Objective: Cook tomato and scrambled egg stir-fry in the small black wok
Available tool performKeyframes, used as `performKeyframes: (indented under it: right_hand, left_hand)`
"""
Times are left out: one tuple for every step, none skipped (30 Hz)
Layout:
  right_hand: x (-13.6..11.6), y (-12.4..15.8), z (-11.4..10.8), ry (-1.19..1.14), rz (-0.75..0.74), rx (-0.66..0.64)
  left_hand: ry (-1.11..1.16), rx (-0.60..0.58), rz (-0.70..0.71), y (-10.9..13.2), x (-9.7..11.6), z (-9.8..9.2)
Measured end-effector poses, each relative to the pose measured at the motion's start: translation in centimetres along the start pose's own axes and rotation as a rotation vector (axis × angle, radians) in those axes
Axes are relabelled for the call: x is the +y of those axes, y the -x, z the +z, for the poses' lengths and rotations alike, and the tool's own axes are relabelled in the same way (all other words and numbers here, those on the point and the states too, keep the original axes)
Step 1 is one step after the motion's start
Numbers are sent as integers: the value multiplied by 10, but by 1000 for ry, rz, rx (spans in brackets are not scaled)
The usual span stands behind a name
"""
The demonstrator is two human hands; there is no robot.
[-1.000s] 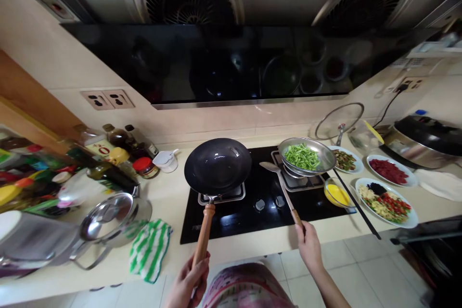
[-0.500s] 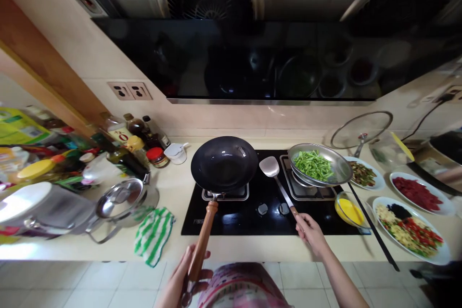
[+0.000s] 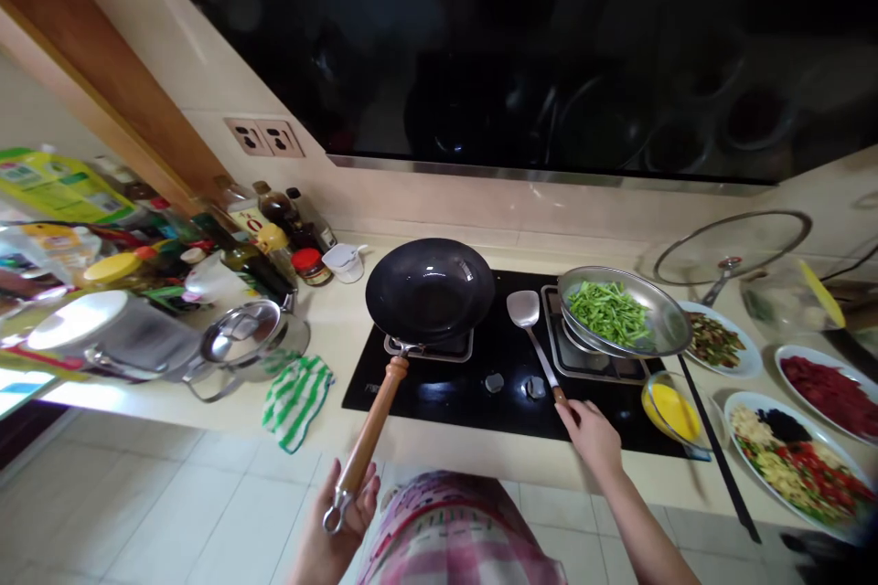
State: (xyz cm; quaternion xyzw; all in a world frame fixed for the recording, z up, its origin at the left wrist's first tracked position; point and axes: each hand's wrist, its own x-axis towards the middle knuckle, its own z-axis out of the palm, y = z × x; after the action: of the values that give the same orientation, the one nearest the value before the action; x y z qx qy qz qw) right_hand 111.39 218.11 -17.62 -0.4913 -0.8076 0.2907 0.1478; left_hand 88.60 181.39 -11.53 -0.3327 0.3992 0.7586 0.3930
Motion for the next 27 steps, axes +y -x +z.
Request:
performKeyframes:
  right_hand:
    - [0,1,-1,46,-17,13]
    - [0,2,-1,81,-26,23]
    - [-1,4,0,115,-34,40]
    - [-4,6,1,150,-49,63]
    - [-9,7,3,185,-75,88]
    - [-16,8,5,215,-115,109]
    - [-25,9,10,241,-170,109]
    - [-36,9,15,263,-227,89]
    - [-49,9,22,277,-276,55]
    - [-62,8,30,286,-309,13]
    - [-74,6,39,297,-326,-21]
    - [-86,5,49,312,-329,-46]
    - [-96,3,58,326,-321,-58]
    - [-105,1,66,338,-308,-63]
    - [-112,0,72,353,-295,-69]
    - [-117,-1,77,369,-279,-71]
    - [-121,-1,81,386,-263,-70]
    - [-125,-1,83,402,-248,-67]
    - [-127,-1,84,419,-235,-63]
    - [-129,0,84,434,-225,-60]
    - [-131,1,83,447,-220,-58]
    - [-132,2,82,460,-217,-58]
    - [-134,3,81,471,-218,-58]
    - [-135,4,80,481,-221,-57]
    - [-135,5,80,491,-225,-56]
    - [-136,5,80,500,-231,-54]
    - [-136,5,80,509,-236,-51]
  left_hand:
    - [11,21,22,-1,-7,0]
    - [5,51,49,0,-15,2]
    - [-9,79,67,2,-24,6]
    - [-28,99,64,4,-33,10]
    - [-45,110,39,6,-42,14]
    - [-57,112,-5,9,-50,19]
    - [-60,103,-48,12,-57,23]
    - [-59,93,-81,14,-63,27]
    - [-61,83,-102,15,-68,29]
    - [-66,71,-116,17,-72,30]
    - [-73,56,-121,18,-74,29]
    - [-81,40,-120,19,-75,28]
    - [-86,26,-114,19,-75,25]
    - [-89,16,-103,20,-74,21]
    - [-90,7,-90,22,-73,17]
    - [-88,-3,-79,23,-72,12]
    - [-82,-14,-69,25,-70,7]
    - [-73,-24,-63,28,-69,2]
    - [-61,-33,-59,31,-67,-4]
    - [-48,-40,-58,34,-65,-10]
    - [-35,-46,-58,38,-64,-16]
    - [-25,-52,-58,43,-62,-23]
    - [-16,-57,-56,48,-61,-30]
    - [-8,-62,-50,53,-59,-37]
    - [1,-66,-41,57,-57,-45]
    - [10,-69,-27,62,-55,-53]
    - [18,-72,-12,65,-54,-62]
